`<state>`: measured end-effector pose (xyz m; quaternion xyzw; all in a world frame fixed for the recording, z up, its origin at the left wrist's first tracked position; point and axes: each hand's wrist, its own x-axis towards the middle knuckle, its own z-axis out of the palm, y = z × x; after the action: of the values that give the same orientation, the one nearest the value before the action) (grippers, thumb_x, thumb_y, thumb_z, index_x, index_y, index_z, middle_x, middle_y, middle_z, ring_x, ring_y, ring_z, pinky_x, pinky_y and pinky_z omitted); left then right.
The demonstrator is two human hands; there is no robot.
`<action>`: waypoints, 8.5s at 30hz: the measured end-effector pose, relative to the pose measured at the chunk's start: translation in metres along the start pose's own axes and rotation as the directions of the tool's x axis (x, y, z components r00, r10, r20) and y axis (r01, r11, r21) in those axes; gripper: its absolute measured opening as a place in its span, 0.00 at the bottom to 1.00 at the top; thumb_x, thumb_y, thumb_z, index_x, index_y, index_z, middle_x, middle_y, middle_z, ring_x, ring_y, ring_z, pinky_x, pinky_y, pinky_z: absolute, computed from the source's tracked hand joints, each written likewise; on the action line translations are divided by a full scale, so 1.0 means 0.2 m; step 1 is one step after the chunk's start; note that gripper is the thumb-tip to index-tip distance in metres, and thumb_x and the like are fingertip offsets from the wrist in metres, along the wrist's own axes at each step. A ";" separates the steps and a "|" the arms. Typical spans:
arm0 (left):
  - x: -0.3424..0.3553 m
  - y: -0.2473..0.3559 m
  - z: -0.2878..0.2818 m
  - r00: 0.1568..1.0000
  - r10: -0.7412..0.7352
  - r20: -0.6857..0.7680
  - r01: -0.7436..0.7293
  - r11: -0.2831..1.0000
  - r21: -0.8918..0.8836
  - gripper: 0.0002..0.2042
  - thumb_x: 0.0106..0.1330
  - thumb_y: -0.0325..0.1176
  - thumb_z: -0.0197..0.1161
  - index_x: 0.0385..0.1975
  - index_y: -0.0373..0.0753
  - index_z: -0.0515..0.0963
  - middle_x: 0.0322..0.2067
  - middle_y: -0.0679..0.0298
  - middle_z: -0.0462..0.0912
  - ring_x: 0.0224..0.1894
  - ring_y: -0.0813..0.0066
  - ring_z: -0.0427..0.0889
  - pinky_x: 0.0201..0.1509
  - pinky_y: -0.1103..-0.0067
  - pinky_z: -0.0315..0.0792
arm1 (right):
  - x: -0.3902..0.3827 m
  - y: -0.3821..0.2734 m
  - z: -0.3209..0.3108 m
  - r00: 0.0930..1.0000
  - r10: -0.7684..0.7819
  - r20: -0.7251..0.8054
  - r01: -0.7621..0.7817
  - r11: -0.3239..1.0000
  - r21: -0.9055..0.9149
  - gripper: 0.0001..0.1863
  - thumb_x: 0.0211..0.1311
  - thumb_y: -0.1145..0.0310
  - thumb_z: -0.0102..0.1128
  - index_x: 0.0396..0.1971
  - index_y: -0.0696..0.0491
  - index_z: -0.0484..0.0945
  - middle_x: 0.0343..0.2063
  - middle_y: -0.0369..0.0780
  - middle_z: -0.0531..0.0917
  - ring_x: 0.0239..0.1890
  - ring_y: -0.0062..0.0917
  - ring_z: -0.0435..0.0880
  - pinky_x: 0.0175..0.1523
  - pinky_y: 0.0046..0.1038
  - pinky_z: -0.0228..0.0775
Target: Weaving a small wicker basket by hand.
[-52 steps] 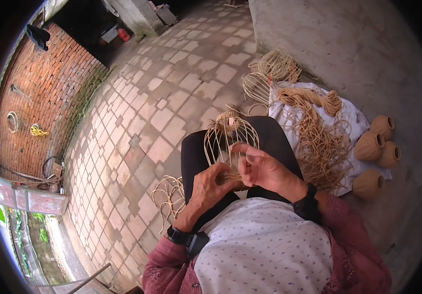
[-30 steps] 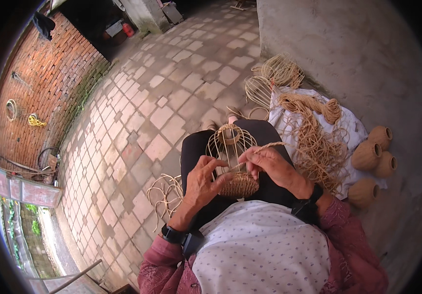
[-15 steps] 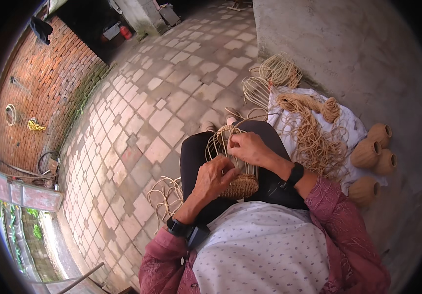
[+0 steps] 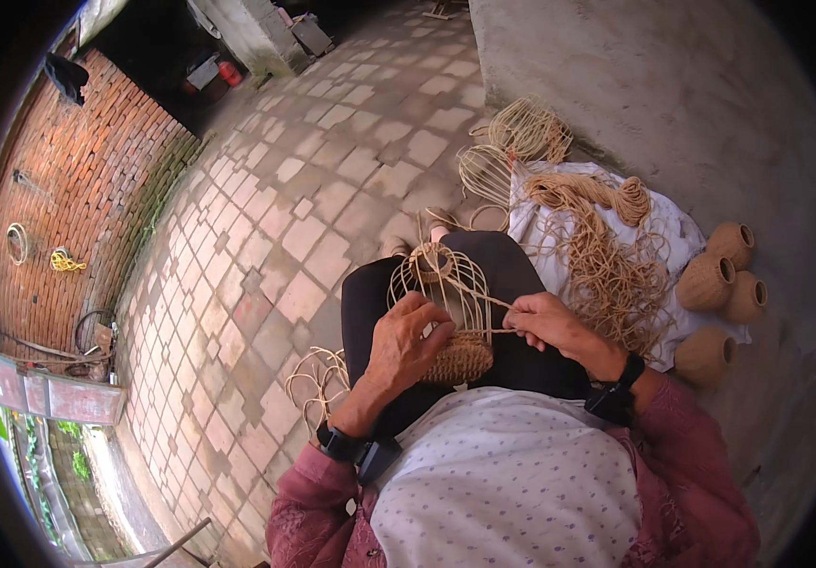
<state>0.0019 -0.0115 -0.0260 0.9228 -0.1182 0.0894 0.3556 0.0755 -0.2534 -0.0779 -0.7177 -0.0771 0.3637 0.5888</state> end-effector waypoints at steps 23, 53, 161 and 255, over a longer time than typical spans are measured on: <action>0.02 0.06 0.07 0.978 -0.013 0.207 -0.040 0.967 0.251 0.21 0.48 0.47 0.73 0.36 0.40 0.76 0.23 0.63 0.79 0.29 0.65 0.81 0.33 0.72 0.74 | 0.43 -0.19 0.23 0.871 -0.473 -0.133 0.357 0.795 -0.491 0.08 0.51 0.71 0.57 0.32 0.55 0.75 0.28 0.48 0.82 0.35 0.46 0.82 0.40 0.42 0.71; 0.03 0.09 0.13 0.992 0.114 0.050 -0.123 0.964 0.236 0.05 0.51 0.33 0.67 0.23 0.42 0.78 0.19 0.64 0.76 0.25 0.66 0.79 0.30 0.71 0.72 | 0.06 0.05 -0.13 0.987 -0.135 -0.092 0.163 0.867 0.471 0.08 0.65 0.65 0.57 0.36 0.53 0.76 0.25 0.32 0.77 0.21 0.12 0.74 0.23 0.13 0.66; -0.08 -0.10 0.14 0.957 -0.288 -0.029 0.286 0.956 -0.073 0.04 0.56 0.28 0.62 0.28 0.35 0.78 0.19 0.60 0.80 0.20 0.74 0.79 0.28 0.80 0.72 | 0.53 -0.20 0.30 0.805 -0.593 0.028 0.498 0.650 -0.574 0.08 0.51 0.74 0.52 0.32 0.56 0.77 0.26 0.49 0.82 0.33 0.47 0.82 0.40 0.41 0.72; 0.09 0.05 0.10 0.849 -0.502 0.164 0.520 0.849 -0.095 0.08 0.62 0.32 0.62 0.28 0.33 0.75 0.20 0.69 0.75 0.24 0.85 0.70 0.28 0.83 0.66 | 0.27 1.15 -0.50 0.660 0.131 -0.740 0.212 0.912 0.351 0.09 0.63 0.65 0.56 0.31 0.57 0.76 0.21 0.33 0.77 0.26 0.22 0.79 0.33 0.23 0.71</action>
<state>0.0179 -0.0352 -0.0299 0.8983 0.1029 -0.0785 0.4199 0.1026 -0.3702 -0.3053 -0.6617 0.2336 0.0295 0.7119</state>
